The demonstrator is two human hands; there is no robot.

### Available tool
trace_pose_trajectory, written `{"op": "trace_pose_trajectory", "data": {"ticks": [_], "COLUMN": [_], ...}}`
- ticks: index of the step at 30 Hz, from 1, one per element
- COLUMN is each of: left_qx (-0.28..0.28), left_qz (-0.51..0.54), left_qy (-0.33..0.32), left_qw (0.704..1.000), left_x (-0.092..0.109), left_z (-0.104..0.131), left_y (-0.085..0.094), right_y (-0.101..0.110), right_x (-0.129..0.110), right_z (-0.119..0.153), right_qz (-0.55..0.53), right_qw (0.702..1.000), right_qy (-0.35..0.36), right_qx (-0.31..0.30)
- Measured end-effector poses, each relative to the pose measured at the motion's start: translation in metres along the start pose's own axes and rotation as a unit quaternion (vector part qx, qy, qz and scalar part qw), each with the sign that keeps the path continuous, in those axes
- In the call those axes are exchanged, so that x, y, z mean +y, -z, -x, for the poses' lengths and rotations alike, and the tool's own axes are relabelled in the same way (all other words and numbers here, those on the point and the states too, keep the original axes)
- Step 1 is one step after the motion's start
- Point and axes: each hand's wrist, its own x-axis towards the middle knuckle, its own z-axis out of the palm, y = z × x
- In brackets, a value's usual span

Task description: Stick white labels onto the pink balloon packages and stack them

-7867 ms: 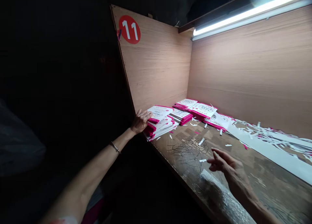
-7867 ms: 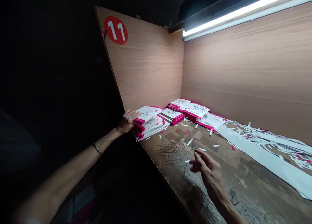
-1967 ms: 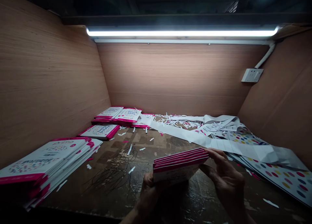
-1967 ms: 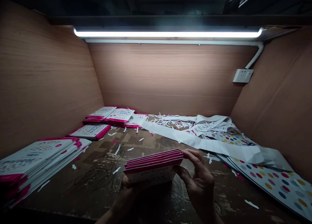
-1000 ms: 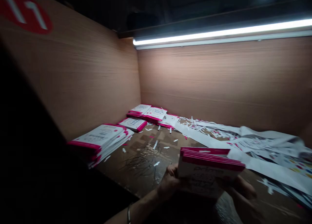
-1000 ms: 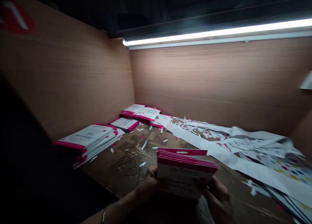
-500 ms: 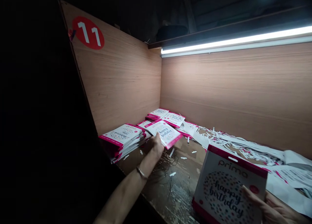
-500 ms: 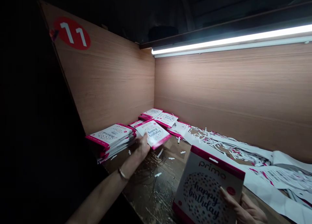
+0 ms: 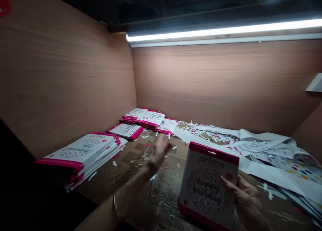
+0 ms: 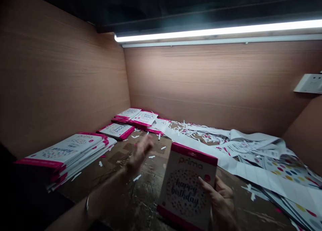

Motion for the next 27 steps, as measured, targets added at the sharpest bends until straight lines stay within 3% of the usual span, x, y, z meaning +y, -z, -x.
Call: {"op": "trace_pose_trajectory", "data": {"ticks": [2, 3, 5, 6, 9, 14, 16, 20, 22, 24, 26, 27], "left_qx": [-0.173, -0.219, -0.224, -0.197, -0.17, -0.35, -0.383, -0.352, -0.304, -0.235, -0.178, -0.154], "left_qz": [0.118, 0.167, 0.22, 0.226, 0.264, 0.235, 0.21, 0.252, 0.306, 0.349, 0.369, 0.377], "left_qy": [0.02, 0.038, 0.068, 0.078, 0.101, 0.142, 0.148, 0.195, 0.246, 0.303, 0.359, 0.388], "left_qw": [0.978, 0.961, 0.947, 0.951, 0.944, 0.895, 0.887, 0.88, 0.868, 0.855, 0.839, 0.827], "left_x": [-0.007, -0.011, -0.02, -0.023, -0.025, -0.017, -0.021, -0.031, -0.036, -0.041, -0.049, -0.054], "left_z": [0.038, 0.055, 0.078, 0.084, 0.088, 0.077, 0.074, 0.071, 0.068, 0.063, 0.055, 0.051], "left_y": [-0.023, -0.032, -0.041, -0.043, -0.039, -0.023, -0.019, -0.029, -0.04, -0.05, -0.058, -0.06], "right_y": [-0.005, -0.006, -0.004, -0.002, 0.005, 0.005, 0.001, -0.011, -0.016, -0.018, -0.016, -0.014], "right_x": [-0.001, -0.001, 0.001, 0.002, 0.009, 0.017, 0.015, 0.0, -0.01, -0.019, -0.026, -0.03], "right_z": [0.005, 0.007, 0.013, 0.016, 0.027, 0.041, 0.041, 0.022, -0.001, -0.037, -0.085, -0.112], "right_qz": [0.026, 0.044, 0.083, 0.103, 0.151, 0.136, 0.132, 0.106, 0.172, 0.341, 0.499, 0.53], "right_qw": [0.998, 0.995, 0.988, 0.984, 0.974, 0.974, 0.975, 0.983, 0.969, 0.917, 0.842, 0.825], "right_qy": [0.055, 0.076, 0.115, 0.129, 0.159, 0.183, 0.18, 0.123, 0.09, 0.1, 0.142, 0.158], "right_qx": [-0.027, -0.044, -0.061, -0.065, -0.048, -0.002, -0.011, -0.089, -0.153, -0.179, -0.146, -0.12]}}
